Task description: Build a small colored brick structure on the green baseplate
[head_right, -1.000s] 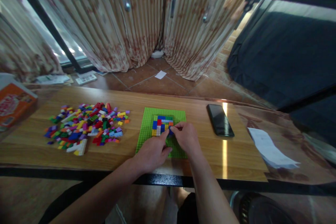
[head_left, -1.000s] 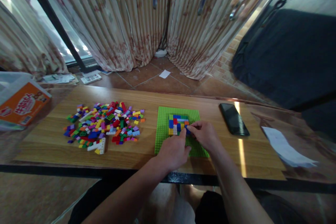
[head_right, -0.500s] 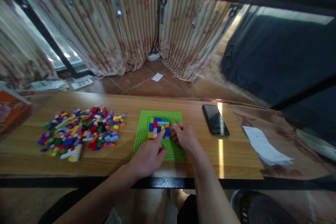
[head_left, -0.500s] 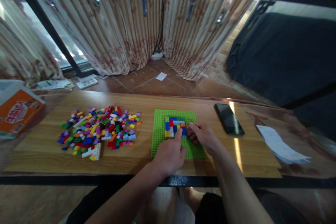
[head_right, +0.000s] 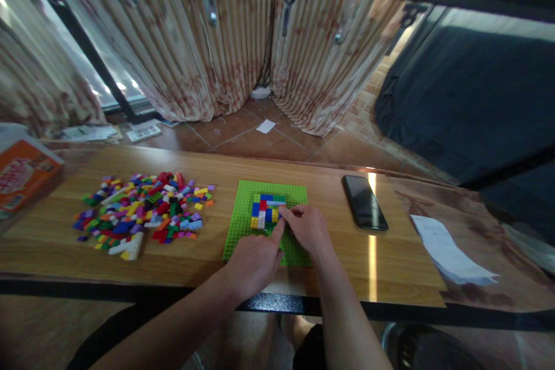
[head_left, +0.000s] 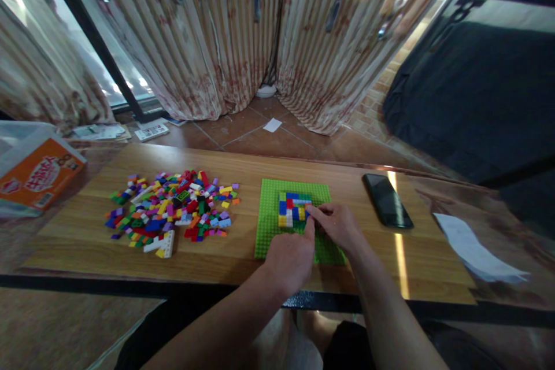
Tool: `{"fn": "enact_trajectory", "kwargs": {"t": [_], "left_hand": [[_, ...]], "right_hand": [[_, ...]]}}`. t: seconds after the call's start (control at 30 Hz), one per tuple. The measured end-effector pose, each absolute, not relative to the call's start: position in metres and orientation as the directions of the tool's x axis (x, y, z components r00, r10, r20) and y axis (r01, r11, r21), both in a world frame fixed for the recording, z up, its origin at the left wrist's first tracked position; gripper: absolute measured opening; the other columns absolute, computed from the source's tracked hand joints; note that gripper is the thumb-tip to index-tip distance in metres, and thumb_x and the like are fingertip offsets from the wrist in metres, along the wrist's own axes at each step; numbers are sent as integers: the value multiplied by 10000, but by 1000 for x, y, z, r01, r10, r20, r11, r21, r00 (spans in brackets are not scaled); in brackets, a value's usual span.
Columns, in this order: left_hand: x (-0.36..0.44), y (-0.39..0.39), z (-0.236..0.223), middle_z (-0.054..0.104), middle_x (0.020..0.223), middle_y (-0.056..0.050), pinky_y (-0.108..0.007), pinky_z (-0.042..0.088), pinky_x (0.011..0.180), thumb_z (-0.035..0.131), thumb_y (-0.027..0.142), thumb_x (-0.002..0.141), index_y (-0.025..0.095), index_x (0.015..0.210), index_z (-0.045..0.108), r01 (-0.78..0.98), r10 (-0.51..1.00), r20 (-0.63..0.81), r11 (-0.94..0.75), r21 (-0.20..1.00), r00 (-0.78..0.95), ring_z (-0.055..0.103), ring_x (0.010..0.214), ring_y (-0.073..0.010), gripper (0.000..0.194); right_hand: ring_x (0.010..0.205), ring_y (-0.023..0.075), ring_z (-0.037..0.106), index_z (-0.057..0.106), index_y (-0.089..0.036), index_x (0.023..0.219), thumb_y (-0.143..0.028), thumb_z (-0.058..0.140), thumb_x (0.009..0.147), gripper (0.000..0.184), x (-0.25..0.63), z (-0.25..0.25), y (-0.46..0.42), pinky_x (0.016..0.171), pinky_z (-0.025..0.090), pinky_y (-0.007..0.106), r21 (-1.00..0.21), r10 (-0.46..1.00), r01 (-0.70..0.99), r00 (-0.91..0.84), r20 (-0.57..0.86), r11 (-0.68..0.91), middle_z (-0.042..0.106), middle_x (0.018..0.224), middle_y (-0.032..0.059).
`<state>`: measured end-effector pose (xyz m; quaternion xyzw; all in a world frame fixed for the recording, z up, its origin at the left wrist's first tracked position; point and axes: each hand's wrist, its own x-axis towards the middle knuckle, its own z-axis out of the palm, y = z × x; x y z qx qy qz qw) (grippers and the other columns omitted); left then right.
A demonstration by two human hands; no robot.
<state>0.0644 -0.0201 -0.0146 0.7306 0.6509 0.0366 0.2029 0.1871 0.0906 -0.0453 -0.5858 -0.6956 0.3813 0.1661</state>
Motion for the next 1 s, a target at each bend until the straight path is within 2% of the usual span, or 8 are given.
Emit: {"fn": "enact_trajectory", "kwargs": {"t": [0.13,0.3,0.57,0.7,0.87,1.0], "left_hand": [[65,-20,-11,745,881,-179,-435,573,680,462,234,922,68,1505,268,936,969,-198,-72,345,147,728,802,-331,637],[68,-18,-7,742,859,-190,-415,566,681,380,154,943,49,1503,270,942,965,-218,-65,330,143,733,819,-319,580],[72,-19,-14,736,791,-186,-374,553,631,346,79,928,-26,1489,263,945,975,-147,-118,306,169,735,769,-298,577],[70,-21,-16,743,819,-179,-387,561,628,372,119,931,-22,1485,269,938,978,-129,-114,329,164,733,756,-300,581],[63,-23,-19,753,886,-148,-400,571,655,466,250,927,74,1500,282,929,985,-106,-89,358,136,734,780,-300,627],[60,-25,-20,753,926,-142,-396,574,675,503,312,913,87,1506,255,909,988,-98,-70,410,120,732,810,-296,681]], "right_hand": [[478,153,595,744,-158,762,-624,640,746,477,185,-47,93,428,384,239,-704,948,710,-211,-240,-20,667,554,48],[456,143,568,736,-153,723,-619,655,734,473,184,-51,92,427,380,247,-729,952,684,-210,-224,-20,661,541,48],[440,133,555,717,-155,677,-629,648,727,481,185,-48,90,414,377,236,-739,951,673,-221,-216,-12,642,512,36],[413,124,532,713,-153,685,-627,662,713,477,185,-46,89,405,379,234,-753,946,658,-225,-235,-31,632,501,30],[399,120,516,669,-160,626,-665,605,740,522,184,-46,88,398,378,237,-772,939,631,-211,-274,-83,626,501,40],[414,140,542,673,-163,636,-685,560,756,547,184,-44,89,419,387,255,-755,949,652,-188,-255,-73,644,528,53]]}}
